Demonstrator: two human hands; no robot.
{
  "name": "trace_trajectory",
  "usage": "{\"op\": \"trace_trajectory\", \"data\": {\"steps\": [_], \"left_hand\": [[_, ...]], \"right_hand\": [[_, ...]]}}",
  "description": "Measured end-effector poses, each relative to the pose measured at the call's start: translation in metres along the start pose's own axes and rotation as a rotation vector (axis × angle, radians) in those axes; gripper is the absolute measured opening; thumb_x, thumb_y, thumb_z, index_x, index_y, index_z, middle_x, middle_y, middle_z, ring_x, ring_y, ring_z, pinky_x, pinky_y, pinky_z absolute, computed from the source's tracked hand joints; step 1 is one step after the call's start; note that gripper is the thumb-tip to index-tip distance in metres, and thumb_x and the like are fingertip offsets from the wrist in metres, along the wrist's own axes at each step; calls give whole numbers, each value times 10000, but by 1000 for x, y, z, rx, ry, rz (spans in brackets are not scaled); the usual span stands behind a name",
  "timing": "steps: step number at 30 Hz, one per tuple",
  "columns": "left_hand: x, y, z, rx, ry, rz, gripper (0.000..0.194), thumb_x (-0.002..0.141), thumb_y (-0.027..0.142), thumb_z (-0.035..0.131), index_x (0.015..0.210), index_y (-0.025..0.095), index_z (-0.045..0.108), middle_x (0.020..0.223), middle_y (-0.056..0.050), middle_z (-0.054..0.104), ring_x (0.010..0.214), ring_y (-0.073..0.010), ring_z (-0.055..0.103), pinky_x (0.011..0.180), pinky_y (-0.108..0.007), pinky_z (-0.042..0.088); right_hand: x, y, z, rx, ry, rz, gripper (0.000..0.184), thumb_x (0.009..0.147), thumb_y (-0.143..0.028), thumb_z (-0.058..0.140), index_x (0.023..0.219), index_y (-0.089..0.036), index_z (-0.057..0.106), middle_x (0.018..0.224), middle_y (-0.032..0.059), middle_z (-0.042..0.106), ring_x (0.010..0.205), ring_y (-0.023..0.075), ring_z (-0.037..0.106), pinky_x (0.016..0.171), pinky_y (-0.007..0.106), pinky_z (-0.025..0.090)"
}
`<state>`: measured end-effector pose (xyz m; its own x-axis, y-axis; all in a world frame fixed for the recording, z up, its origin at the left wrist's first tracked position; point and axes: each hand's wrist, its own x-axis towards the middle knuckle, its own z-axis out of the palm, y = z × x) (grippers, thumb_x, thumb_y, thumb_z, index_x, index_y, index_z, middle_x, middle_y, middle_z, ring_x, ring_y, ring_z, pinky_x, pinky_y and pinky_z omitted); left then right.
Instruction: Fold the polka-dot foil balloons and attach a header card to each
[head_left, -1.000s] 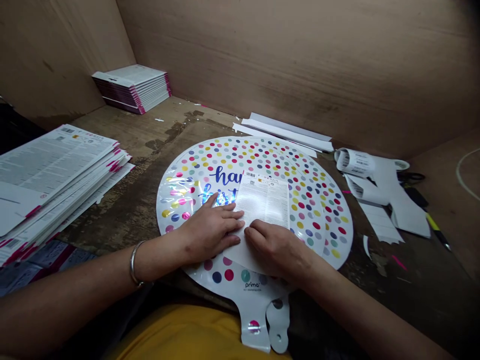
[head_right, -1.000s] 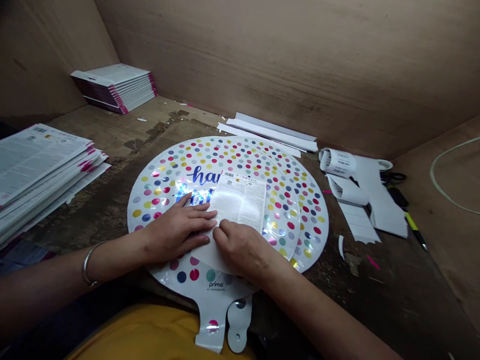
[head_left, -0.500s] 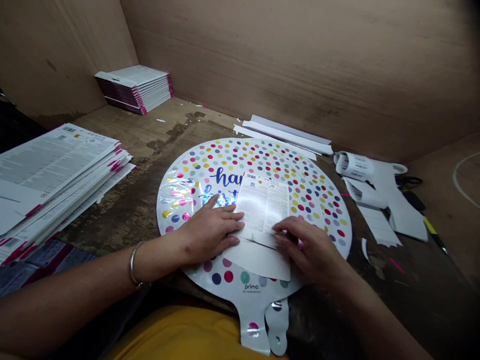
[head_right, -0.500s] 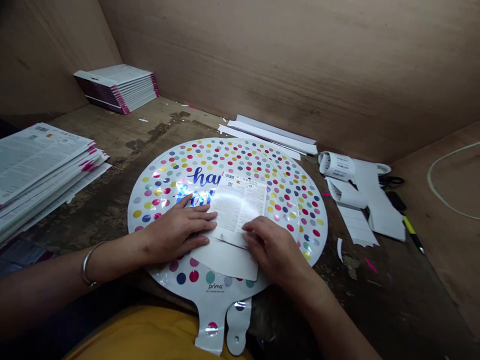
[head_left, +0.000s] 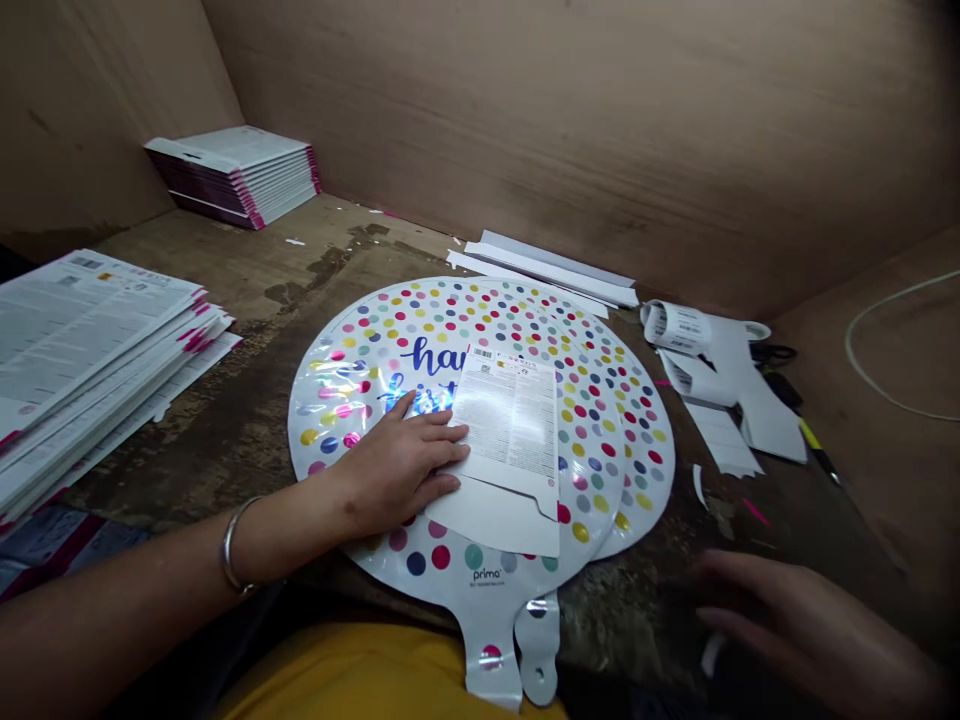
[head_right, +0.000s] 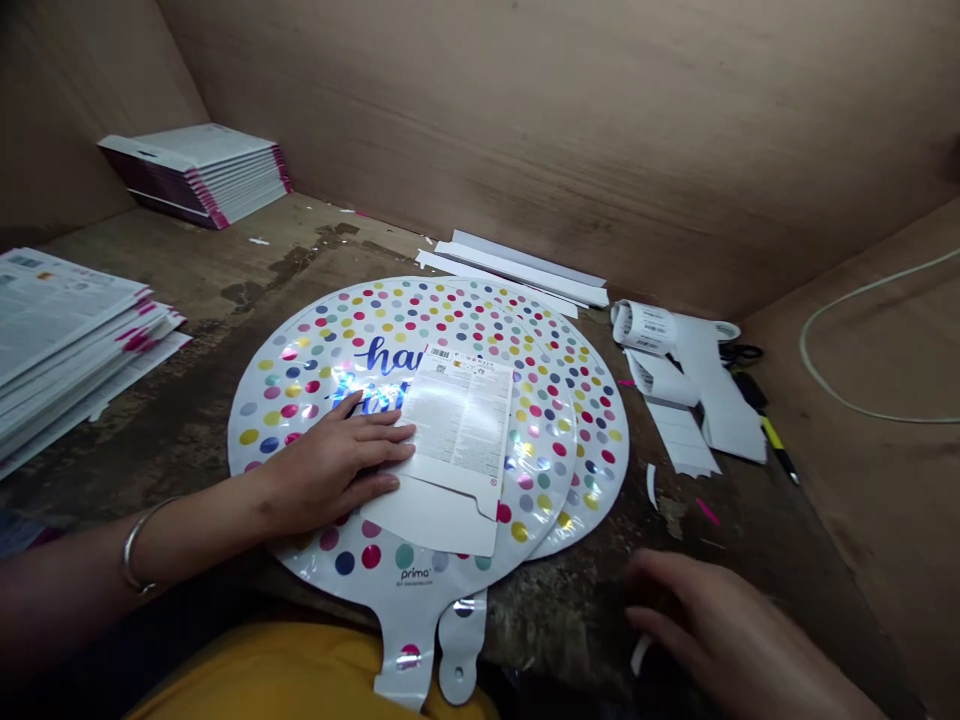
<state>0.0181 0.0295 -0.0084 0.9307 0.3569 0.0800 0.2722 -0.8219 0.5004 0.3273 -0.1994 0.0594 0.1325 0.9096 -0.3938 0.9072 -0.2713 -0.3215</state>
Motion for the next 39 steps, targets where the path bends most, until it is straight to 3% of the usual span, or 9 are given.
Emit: {"op": "trace_trajectory", "data": {"steps": [2,4,7,11,16,24,31,36,39], "left_hand": [[2,1,0,25,0,-4,307,888,320,518,1183,257,577,1315,-31,543,1269,-277,420,1080,-587,121],[2,2,1,61,12,-11,299,894,323,503,1171,250,588,1302,-40,554,1253,-285,433,1066,-595,152],[-1,3,1,115,27,8,383,861,426,540,1188,230,577,1301,-68,550,1242,-311,433,1059,-605,172],[-9,8,4,127,46,153,622,733,550,649,1209,162,547,1292,-141,531,1233,-326,433,1066,-544,253],[-6,17,14,114,80,249,250,897,221,467,1101,134,583,1116,-130,603,999,-221,584,829,-339,502],[5,22,14,173,92,240,201,905,179,442,920,140,638,848,-82,634,839,-209,565,755,-355,467],[12,23,10,-92,93,-193,196,883,342,525,821,183,622,769,-25,628,727,-175,570,671,-302,441],[16,23,11,-12,158,-283,281,796,306,630,1035,174,566,1043,-74,594,984,-241,540,841,-381,457],[15,22,15,58,211,-301,536,774,330,652,1248,168,460,1315,-127,446,1218,-303,387,992,-454,379]], "right_hand": [[-7,-4,13,-149,369,-28,139,784,-321,585,740,-234,683,840,106,704,720,265,664,632,375,557],[7,-34,33,-132,502,-131,202,841,-311,536,976,-238,667,1106,104,658,988,280,628,828,436,539],[46,-86,58,-93,444,-321,461,822,-277,585,1263,-179,495,1360,128,482,1250,279,447,1003,462,441],[73,-110,75,-92,460,-418,480,826,-271,595,1254,-97,464,1280,181,546,1239,288,461,1002,472,445],[69,-103,80,-139,495,-491,236,868,-91,450,1067,-112,575,1231,154,591,1220,248,487,1018,415,436],[75,-113,84,78,622,-294,174,800,-76,536,894,-174,645,1142,98,631,1033,226,582,874,376,497],[77,-116,77,186,595,-27,199,859,-316,536,701,-195,547,855,60,590,832,211,552,742,358,458],[87,-115,76,73,632,242,404,760,-511,605,959,-169,521,906,99,575,849,272,553,718,390,439],[95,-119,73,36,619,294,413,693,-548,639,856,-189,516,836,87,585,789,277,558,654,372,421]]}}
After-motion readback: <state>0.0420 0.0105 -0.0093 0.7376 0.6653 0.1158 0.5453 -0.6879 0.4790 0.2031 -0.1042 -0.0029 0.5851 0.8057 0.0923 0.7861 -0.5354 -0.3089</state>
